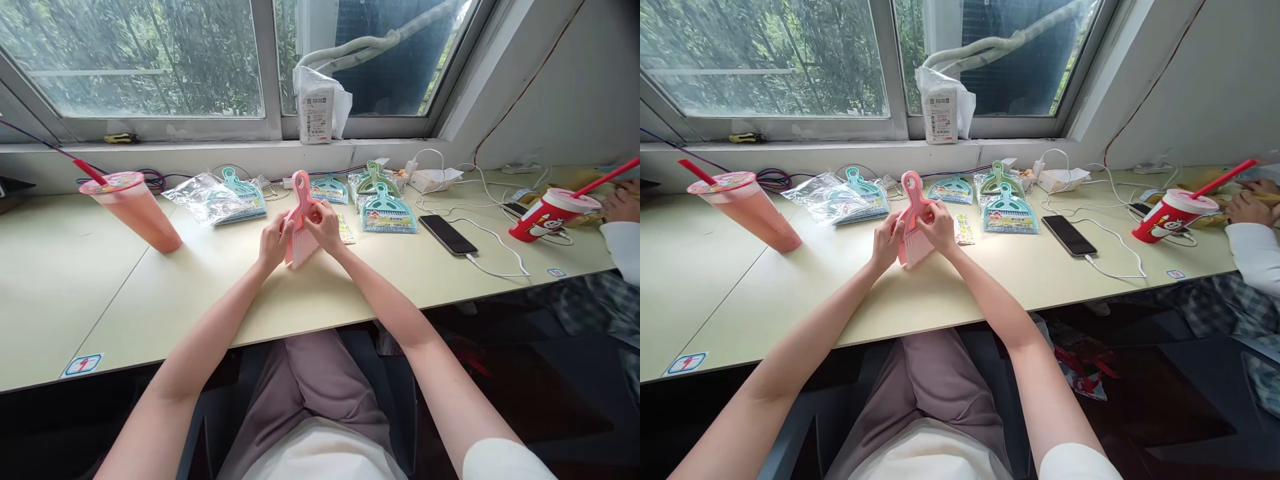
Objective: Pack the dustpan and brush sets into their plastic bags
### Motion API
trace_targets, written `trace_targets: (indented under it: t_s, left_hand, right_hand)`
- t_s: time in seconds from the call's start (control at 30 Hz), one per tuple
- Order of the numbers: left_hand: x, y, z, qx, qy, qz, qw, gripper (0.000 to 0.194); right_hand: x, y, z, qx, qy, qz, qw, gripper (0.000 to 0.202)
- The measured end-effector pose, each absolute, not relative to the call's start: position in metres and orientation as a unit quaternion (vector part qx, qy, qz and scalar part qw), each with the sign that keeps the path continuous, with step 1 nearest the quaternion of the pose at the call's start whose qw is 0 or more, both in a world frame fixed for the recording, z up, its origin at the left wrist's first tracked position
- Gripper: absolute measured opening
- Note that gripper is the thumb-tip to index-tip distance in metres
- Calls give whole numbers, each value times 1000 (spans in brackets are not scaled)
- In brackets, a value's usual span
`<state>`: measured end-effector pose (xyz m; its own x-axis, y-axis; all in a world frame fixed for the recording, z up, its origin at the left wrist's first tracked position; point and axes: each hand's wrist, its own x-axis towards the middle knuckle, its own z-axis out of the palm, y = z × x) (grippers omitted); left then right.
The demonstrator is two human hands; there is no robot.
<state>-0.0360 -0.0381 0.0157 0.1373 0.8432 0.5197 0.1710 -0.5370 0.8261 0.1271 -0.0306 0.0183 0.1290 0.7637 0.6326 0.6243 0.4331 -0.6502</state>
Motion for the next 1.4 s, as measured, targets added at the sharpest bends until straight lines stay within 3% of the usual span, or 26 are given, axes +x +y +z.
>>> trace_targets:
  t_s: [0.27, 0.43, 0.53, 0.63, 0.73, 0.83, 0.9, 1.03, 1.2, 1.4]
  left_hand:
    - [-27, -41, 20, 649, 373, 555, 363, 32]
    - [-55, -6, 22, 498, 434, 672, 334, 22]
    - [-87, 18, 29, 472, 449, 694, 307, 28]
    - [-106, 26, 32, 537, 483, 597, 349, 34]
    - [-111, 20, 29, 666, 538, 345, 384, 32]
    - [-112, 11, 26, 743, 558, 191, 317, 29]
    - [-113, 6, 25, 754, 579, 179, 252, 32]
    - [-116, 7, 25, 754, 610, 172, 170, 39]
    - [-115, 13, 20, 746, 622, 208, 119, 38]
    - [-111, 12, 14, 710, 601, 292, 221, 32]
  right_hand:
    - [139, -31, 28, -483, -647, 132, 575, 30]
    - [141, -47, 48, -466, -607, 243, 596, 28]
    - [147, -57, 63, -443, -631, 202, 604, 28]
    - [157, -60, 69, -533, -654, 87, 530, 28]
    - [167, -54, 62, -682, -655, -14, 326, 26]
    - [173, -47, 48, -766, -634, -25, 105, 27]
    - [175, -45, 42, -781, -623, -14, 44, 33]
    - [181, -43, 40, -780, -623, 14, 54, 40]
    - [196, -35, 34, -751, -654, 8, 93, 22]
    - [207, -23, 16, -734, -670, 4, 110, 17]
